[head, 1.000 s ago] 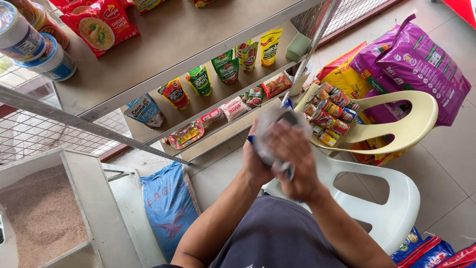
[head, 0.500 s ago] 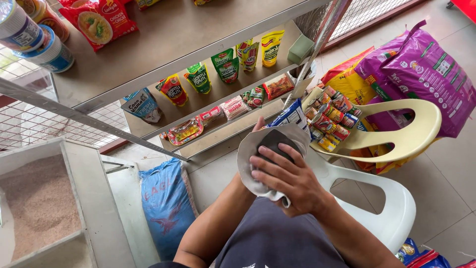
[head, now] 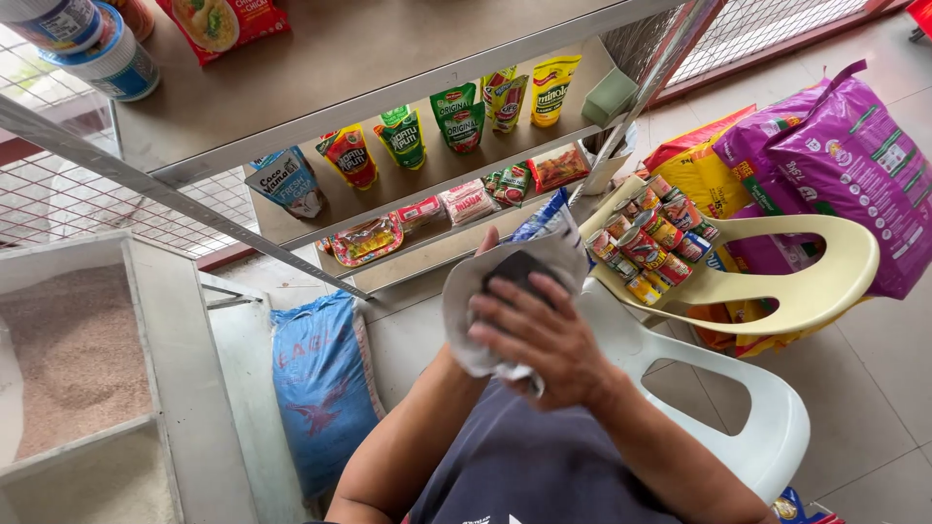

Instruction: Wiping individual food packets with a cloth and organizing them on retail shelves.

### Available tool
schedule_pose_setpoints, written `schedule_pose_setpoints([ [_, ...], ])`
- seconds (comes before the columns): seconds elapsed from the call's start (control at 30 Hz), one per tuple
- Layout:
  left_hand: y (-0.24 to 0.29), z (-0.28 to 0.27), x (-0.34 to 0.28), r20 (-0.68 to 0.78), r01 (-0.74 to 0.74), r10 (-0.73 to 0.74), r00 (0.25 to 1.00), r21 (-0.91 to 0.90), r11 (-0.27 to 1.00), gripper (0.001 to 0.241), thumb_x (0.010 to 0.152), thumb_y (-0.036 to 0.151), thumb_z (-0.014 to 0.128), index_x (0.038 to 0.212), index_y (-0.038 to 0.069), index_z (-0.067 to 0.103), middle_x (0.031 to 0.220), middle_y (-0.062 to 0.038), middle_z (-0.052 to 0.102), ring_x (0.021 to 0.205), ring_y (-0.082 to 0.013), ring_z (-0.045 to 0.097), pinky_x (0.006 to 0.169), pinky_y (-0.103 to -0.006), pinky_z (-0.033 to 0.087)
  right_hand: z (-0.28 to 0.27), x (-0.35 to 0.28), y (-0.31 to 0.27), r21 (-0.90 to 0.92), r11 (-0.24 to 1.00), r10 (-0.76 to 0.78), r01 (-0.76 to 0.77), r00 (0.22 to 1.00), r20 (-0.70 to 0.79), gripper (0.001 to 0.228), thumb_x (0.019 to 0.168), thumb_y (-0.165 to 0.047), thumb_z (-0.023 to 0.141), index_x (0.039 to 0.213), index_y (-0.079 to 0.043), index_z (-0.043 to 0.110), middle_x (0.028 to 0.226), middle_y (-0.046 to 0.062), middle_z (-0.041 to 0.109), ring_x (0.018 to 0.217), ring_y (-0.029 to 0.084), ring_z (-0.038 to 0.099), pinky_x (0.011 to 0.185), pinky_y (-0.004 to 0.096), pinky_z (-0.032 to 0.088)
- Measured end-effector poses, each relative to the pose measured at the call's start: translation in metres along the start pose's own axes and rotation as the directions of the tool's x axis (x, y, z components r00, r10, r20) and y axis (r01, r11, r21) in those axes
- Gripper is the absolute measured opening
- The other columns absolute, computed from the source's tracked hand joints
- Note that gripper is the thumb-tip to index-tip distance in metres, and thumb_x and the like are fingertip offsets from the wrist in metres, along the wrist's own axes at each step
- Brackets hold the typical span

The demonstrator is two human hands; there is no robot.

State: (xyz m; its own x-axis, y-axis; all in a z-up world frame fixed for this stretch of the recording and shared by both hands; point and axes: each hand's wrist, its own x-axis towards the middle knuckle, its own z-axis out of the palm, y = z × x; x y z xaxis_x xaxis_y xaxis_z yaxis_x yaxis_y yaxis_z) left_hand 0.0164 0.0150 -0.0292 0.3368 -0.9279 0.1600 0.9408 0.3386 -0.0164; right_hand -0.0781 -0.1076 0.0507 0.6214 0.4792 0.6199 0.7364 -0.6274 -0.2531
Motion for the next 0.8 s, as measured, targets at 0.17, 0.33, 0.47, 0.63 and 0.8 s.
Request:
schedule_pose_setpoints([
  [0.17, -0.009, 0.040, 0.010, -0.225, -0.247, 0.255, 0.940, 0.062, 0.967, 0.063, 0.108, 0.059, 0.041, 0.139, 0.008, 0.063, 0.133, -0.012, 0.069, 0.120, -0.0274, 0.067, 0.107, -0.0439, 0.052, -0.017, 0.009, 0.031, -0.017, 0.894, 0.430, -0.448, 0.866, -0.254, 0.042, 0.105, -0.028, 0.051, 0.142, -0.009, 0.061, 0.155, 0.013, 0.054, 0.153, 0.034, 0.043, 0.129, 0.050, 0.026],
  [0.33, 0.000, 0.043, 0.009, -0.284, -0.198, 0.228, 0.932, 0.129, 0.972, 0.061, 0.107, 0.056, 0.040, 0.138, 0.010, 0.064, 0.133, -0.011, 0.070, 0.120, -0.0264, 0.067, 0.107, -0.0427, 0.052, -0.001, 0.028, 0.009, -0.074, 0.907, 0.385, -0.415, 0.887, -0.255, 0.045, 0.106, -0.031, 0.046, 0.142, -0.009, 0.061, 0.156, 0.015, 0.053, 0.153, 0.036, 0.041, 0.128, 0.052, 0.024],
  [0.47, 0.042, 0.006, -0.010, -0.084, -0.062, 0.057, 0.995, -0.063, 0.996, 0.065, 0.111, 0.060, 0.041, 0.141, 0.006, 0.061, 0.135, -0.012, 0.069, 0.121, -0.0269, 0.067, 0.108, -0.0404, 0.053, 0.021, 0.046, -0.021, -0.049, 0.996, 0.078, -0.079, 0.997, -0.021, 0.046, 0.108, -0.040, 0.047, 0.139, -0.011, 0.065, 0.153, 0.014, 0.054, 0.149, 0.035, 0.043, 0.128, 0.055, 0.020],
  [0.63, 0.056, 0.031, -0.030, -0.065, -0.088, 0.082, 0.995, -0.101, 0.991, 0.066, 0.115, 0.058, 0.039, 0.145, 0.003, 0.059, 0.136, -0.014, 0.068, 0.122, -0.0286, 0.066, 0.108, -0.0423, 0.053, 0.033, 0.065, 0.008, -0.044, 0.966, 0.243, -0.256, 0.952, -0.188, 0.045, 0.106, -0.038, 0.046, 0.137, -0.011, 0.065, 0.151, 0.010, 0.058, 0.149, 0.032, 0.047, 0.128, 0.053, 0.023],
  [0.8, 0.072, 0.058, -0.047, -0.246, -0.119, 0.166, 0.955, 0.196, 0.973, 0.070, 0.104, 0.062, 0.035, 0.141, 0.007, 0.058, 0.135, -0.014, 0.067, 0.121, -0.0282, 0.066, 0.109, -0.0409, 0.051, 0.044, 0.092, 0.011, 0.088, 0.828, 0.547, -0.553, 0.766, -0.337, 0.041, 0.110, -0.030, 0.045, 0.140, -0.008, 0.062, 0.154, 0.012, 0.057, 0.150, 0.033, 0.048, 0.126, 0.048, 0.032],
])
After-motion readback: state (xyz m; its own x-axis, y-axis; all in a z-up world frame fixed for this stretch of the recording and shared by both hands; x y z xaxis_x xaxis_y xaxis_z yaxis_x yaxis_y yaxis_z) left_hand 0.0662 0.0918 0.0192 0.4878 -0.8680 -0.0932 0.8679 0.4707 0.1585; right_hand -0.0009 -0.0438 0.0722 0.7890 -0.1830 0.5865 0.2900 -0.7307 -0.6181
